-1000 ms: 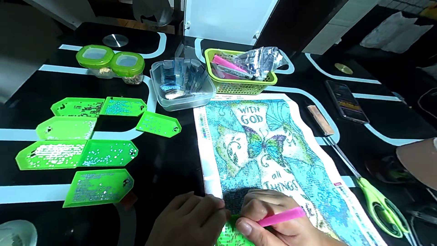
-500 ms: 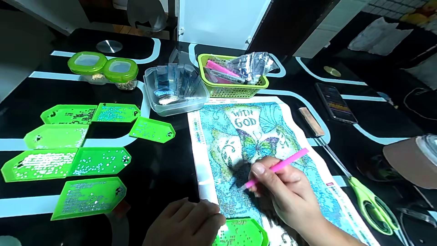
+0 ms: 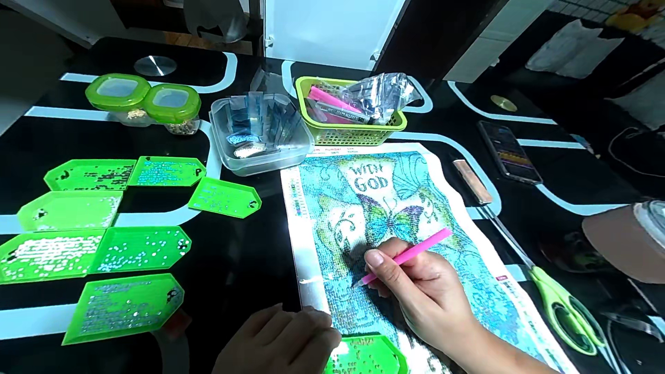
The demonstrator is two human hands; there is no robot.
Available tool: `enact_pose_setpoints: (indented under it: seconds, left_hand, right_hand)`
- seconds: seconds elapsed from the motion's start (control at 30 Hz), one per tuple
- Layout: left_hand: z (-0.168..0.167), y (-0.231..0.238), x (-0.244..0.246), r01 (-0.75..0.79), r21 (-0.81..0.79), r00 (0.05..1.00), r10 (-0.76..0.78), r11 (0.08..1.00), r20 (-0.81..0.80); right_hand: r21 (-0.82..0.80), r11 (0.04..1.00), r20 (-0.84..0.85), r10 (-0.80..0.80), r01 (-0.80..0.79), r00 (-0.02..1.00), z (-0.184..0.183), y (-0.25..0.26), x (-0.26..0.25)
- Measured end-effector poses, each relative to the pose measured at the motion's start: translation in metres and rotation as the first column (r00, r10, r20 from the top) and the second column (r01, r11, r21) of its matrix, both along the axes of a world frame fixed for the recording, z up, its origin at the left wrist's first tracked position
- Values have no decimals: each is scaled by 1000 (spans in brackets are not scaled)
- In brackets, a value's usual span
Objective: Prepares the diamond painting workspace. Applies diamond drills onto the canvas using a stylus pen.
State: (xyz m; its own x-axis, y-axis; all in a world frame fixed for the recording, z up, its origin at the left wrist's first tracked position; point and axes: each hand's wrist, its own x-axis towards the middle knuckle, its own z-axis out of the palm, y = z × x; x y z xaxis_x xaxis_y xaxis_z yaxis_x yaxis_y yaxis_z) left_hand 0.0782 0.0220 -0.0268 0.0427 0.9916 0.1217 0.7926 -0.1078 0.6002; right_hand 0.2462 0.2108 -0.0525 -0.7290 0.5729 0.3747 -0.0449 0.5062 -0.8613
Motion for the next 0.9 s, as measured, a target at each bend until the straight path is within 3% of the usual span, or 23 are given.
enact_pose_setpoints:
  seconds: [0.3, 0.37, 0.47, 0.53, 0.63, 0.7, 0.77, 0.9]
  left_hand:
    - [-1, -1, 0, -2, 12, 1000, 2, 1000, -1]
    - [-1, -1, 0, -3, 12, 1000, 3, 1000, -2]
    - [0, 0, 0, 5, 11, 1000, -5, 1000, -5]
    - [-2, 0, 0, 3, 18, 1000, -3, 1000, -3]
    - [-2, 0, 0, 1, 22, 1000, -1, 1000, -6]
    - [-2, -1, 0, -1, 22, 1000, 1, 1000, -10]
    - [-2, 0, 0, 5, 17, 1000, -5, 1000, -5]
    - [0, 0, -1, 14, 1, 1000, -14, 1000, 7]
  right_hand:
    - [289, 957, 57, -41, 23, 998, 2, -7, 0]
    - [254, 967, 55, -37, 22, 998, 2, -7, 1]
    - [-24, 1000, -16, 15, -16, 1000, 3, -2, 4]
    - [-100, 988, -65, 112, -118, 992, 6, -4, 8]
    - [-8, 951, -53, 308, -308, 950, 8, -12, 11]
    - [84, 935, -29, 348, -345, 937, 7, -14, 10]
    - [58, 966, -55, 253, -250, 966, 8, -11, 12]
    - [-167, 985, -111, -61, 41, 992, 27, 8, 16]
